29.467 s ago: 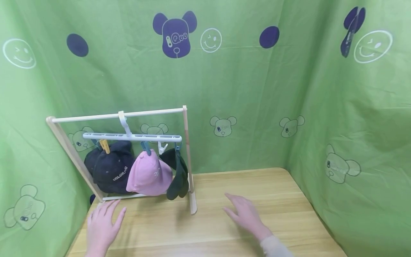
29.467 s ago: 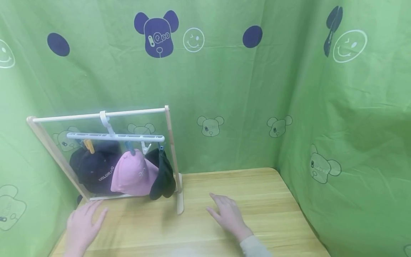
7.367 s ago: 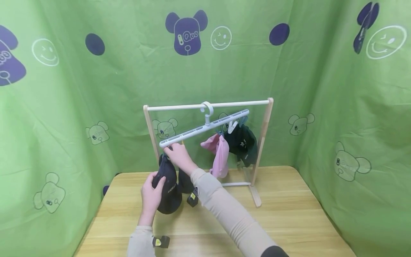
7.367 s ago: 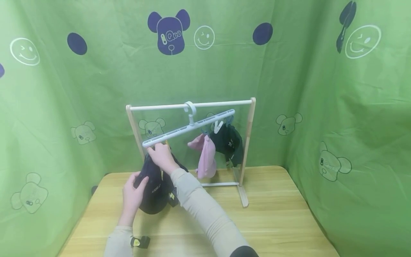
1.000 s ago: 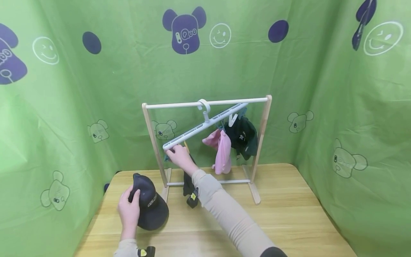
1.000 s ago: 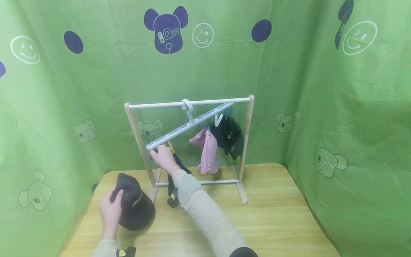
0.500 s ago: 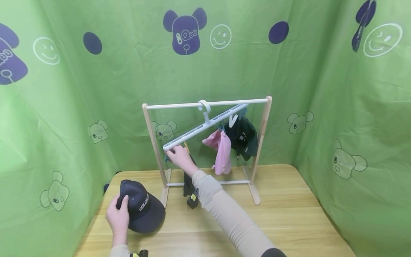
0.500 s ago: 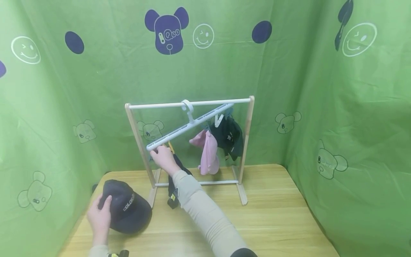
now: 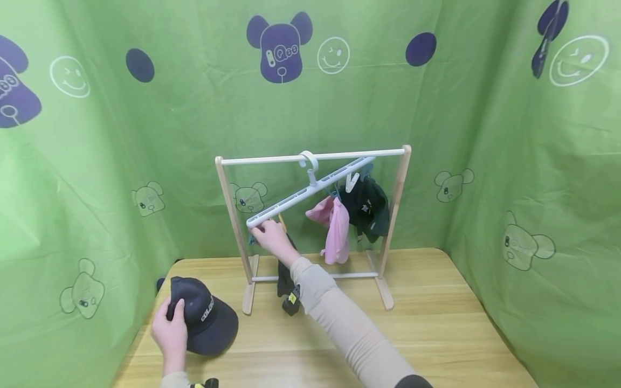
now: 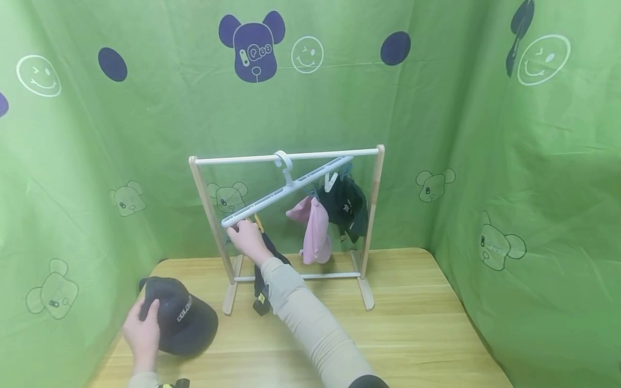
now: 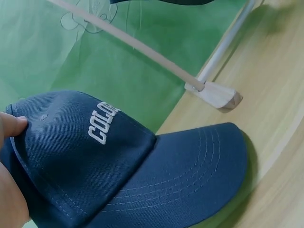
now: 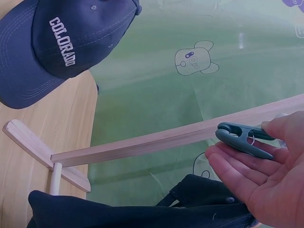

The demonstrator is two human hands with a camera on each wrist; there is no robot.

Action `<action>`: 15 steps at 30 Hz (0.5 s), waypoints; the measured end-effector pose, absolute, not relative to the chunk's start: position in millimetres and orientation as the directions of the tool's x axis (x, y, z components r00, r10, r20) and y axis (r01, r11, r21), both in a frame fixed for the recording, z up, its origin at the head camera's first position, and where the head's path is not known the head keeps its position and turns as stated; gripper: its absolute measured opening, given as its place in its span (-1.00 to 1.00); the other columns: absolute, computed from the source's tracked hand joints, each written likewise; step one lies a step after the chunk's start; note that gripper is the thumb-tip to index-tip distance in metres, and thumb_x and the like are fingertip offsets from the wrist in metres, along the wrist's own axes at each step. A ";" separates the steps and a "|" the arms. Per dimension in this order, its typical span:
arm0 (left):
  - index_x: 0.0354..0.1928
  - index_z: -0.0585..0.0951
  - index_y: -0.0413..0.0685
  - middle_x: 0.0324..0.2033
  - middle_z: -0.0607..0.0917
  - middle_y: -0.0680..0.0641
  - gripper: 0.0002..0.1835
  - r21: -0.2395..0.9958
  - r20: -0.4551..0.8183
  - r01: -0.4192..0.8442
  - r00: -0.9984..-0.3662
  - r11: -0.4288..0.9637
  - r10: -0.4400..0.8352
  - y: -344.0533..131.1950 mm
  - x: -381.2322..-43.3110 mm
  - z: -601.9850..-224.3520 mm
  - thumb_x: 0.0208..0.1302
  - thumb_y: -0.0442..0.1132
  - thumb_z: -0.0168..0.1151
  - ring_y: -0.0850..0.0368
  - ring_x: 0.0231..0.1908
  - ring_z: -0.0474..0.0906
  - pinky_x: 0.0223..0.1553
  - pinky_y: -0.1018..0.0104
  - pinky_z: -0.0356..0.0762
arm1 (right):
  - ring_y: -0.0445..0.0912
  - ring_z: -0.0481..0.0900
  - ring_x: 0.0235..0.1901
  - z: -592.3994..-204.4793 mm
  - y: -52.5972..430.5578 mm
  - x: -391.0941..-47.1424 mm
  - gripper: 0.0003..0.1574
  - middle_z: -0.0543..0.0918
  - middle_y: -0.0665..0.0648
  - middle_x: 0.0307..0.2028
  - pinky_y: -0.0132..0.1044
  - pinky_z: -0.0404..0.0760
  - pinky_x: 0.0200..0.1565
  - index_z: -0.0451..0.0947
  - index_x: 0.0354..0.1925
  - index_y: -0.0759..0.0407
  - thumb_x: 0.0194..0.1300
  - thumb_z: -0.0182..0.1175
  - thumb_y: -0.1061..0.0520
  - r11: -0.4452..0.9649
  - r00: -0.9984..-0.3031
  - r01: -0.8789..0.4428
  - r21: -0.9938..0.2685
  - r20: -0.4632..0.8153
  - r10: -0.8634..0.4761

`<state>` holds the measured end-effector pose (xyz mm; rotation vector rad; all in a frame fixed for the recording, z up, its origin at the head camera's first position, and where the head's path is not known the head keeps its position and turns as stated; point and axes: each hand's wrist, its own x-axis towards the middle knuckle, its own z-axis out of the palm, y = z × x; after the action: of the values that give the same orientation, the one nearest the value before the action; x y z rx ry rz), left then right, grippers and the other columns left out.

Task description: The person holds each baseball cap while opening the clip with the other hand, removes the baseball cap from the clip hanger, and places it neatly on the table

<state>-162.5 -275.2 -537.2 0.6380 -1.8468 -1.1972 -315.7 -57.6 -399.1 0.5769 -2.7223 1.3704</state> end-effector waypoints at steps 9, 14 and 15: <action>0.09 0.61 -0.26 0.08 0.64 -0.32 -0.63 0.930 0.281 -0.063 -0.511 0.361 -0.813 -296.1 -157.9 -550.0 0.30 -0.22 0.24 -0.03 0.07 0.54 0.10 0.65 0.34 | -0.20 0.58 -0.49 -399.3 -56.2 -316.1 -0.65 0.68 0.05 -0.47 -0.43 0.50 -0.43 0.65 -0.19 0.13 0.41 0.07 -0.07 0.542 -0.930 -0.343 -0.767 0.196 -0.311; 0.08 0.62 -0.25 0.08 0.64 -0.30 -0.63 0.926 0.287 -0.076 -0.494 0.370 -0.821 -306.1 -152.0 -557.0 0.29 -0.22 0.26 0.74 -0.14 0.35 0.03 0.78 0.27 | -0.19 0.60 -0.48 -401.4 -56.2 -317.1 -0.65 0.67 0.05 -0.48 -0.43 0.50 -0.43 0.65 -0.21 0.13 0.41 0.07 -0.07 0.540 -0.931 -0.337 -0.771 0.188 -0.312; 0.08 0.62 -0.25 0.08 0.64 -0.30 -0.64 0.925 0.289 -0.075 -0.493 0.371 -0.821 -307.4 -151.0 -557.8 0.29 -0.22 0.26 0.81 -0.19 0.28 -0.01 0.81 0.24 | -0.19 0.60 -0.48 -401.6 -56.2 -317.1 -0.65 0.68 0.05 -0.47 -0.43 0.50 -0.43 0.65 -0.22 0.13 0.41 0.07 -0.07 0.543 -0.931 -0.337 -0.770 0.187 -0.312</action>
<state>-151.0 -307.4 -557.8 0.7812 -1.8388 -1.1855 -317.1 -56.2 -401.6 0.5749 -2.7344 1.3738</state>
